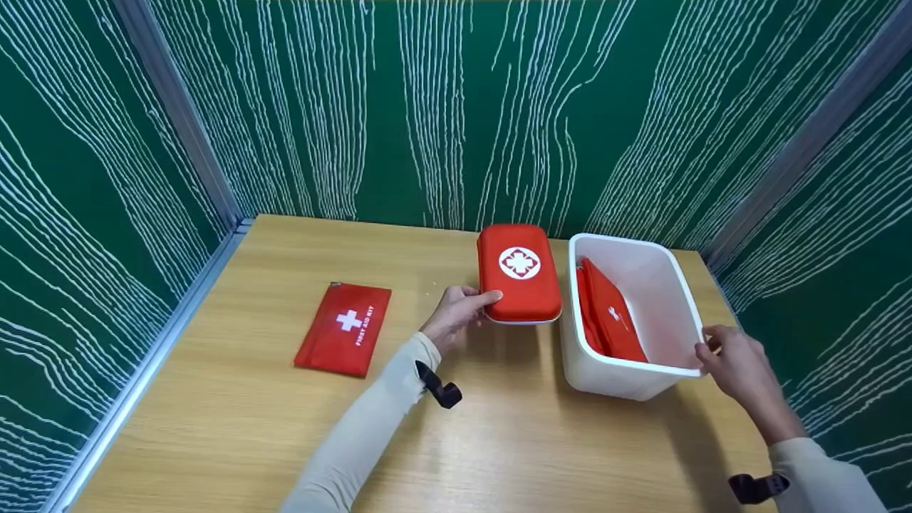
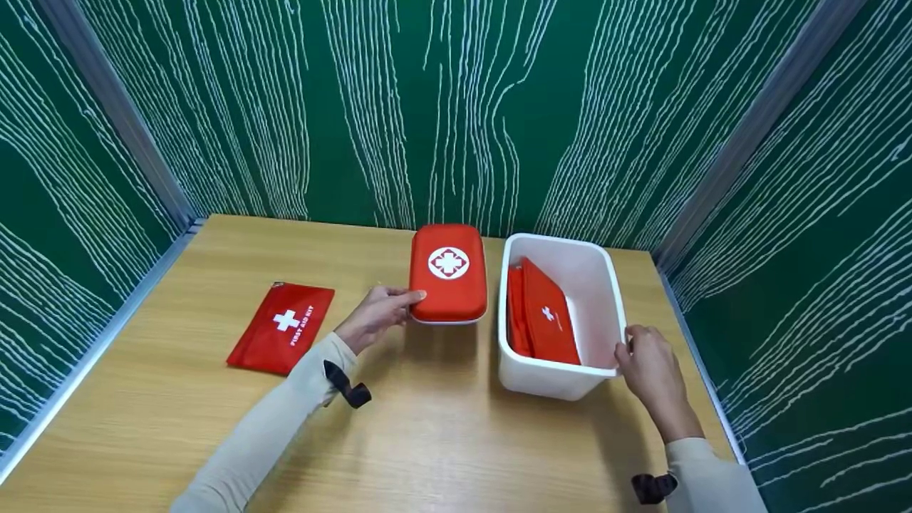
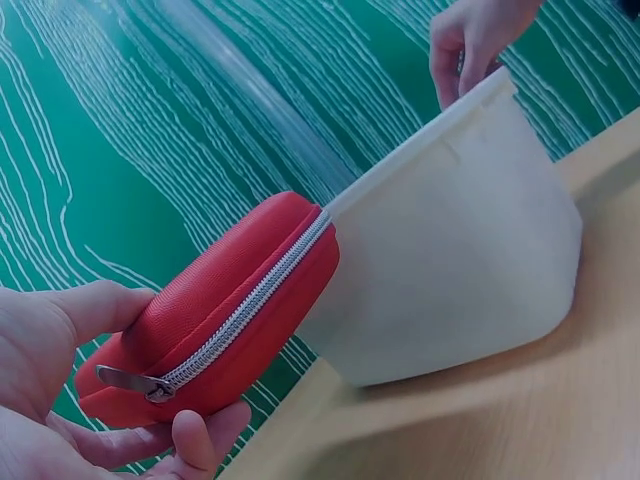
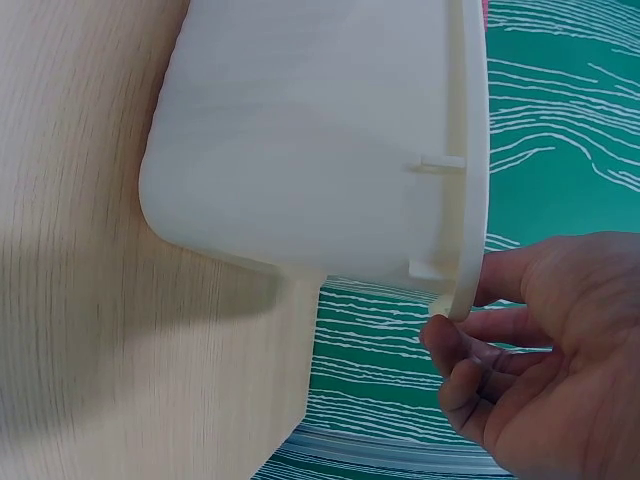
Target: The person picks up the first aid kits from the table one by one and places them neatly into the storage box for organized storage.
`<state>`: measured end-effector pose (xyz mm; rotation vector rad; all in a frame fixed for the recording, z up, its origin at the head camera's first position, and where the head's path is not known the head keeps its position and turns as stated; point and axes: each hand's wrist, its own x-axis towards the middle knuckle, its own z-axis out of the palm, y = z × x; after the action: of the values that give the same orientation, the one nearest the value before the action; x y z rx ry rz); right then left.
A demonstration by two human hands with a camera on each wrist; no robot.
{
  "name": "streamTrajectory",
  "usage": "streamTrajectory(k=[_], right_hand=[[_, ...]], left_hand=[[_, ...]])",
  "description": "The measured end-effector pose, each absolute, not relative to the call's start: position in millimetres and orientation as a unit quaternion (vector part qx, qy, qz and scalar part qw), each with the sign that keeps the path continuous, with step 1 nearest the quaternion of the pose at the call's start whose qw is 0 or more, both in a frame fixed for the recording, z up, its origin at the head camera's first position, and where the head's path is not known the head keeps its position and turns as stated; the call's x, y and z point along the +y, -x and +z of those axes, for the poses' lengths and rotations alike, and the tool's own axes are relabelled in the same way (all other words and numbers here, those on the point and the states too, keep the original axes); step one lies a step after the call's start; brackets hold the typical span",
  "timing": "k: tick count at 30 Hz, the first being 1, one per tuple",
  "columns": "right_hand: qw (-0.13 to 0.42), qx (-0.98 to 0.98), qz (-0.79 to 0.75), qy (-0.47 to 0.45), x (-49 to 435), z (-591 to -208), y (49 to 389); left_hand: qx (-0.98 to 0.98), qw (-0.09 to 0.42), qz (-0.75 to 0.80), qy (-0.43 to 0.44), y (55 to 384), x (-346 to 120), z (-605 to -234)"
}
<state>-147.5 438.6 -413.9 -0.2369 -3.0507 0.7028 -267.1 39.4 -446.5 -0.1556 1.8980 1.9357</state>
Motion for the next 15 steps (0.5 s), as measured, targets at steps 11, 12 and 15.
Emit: streamTrajectory(k=[11,12,15], right_hand=[[-0.005,-0.970,0.231,0.079,439,-414,147],[-0.005,-0.970,0.231,0.079,439,-414,147],[-0.004,-0.970,0.231,0.077,439,-414,147]], left_hand=[[0.686,0.215,0.692,0.073,265,46,-432],[0.687,0.214,0.691,0.073,265,47,-430],[0.689,0.212,0.690,0.066,265,51,-425]])
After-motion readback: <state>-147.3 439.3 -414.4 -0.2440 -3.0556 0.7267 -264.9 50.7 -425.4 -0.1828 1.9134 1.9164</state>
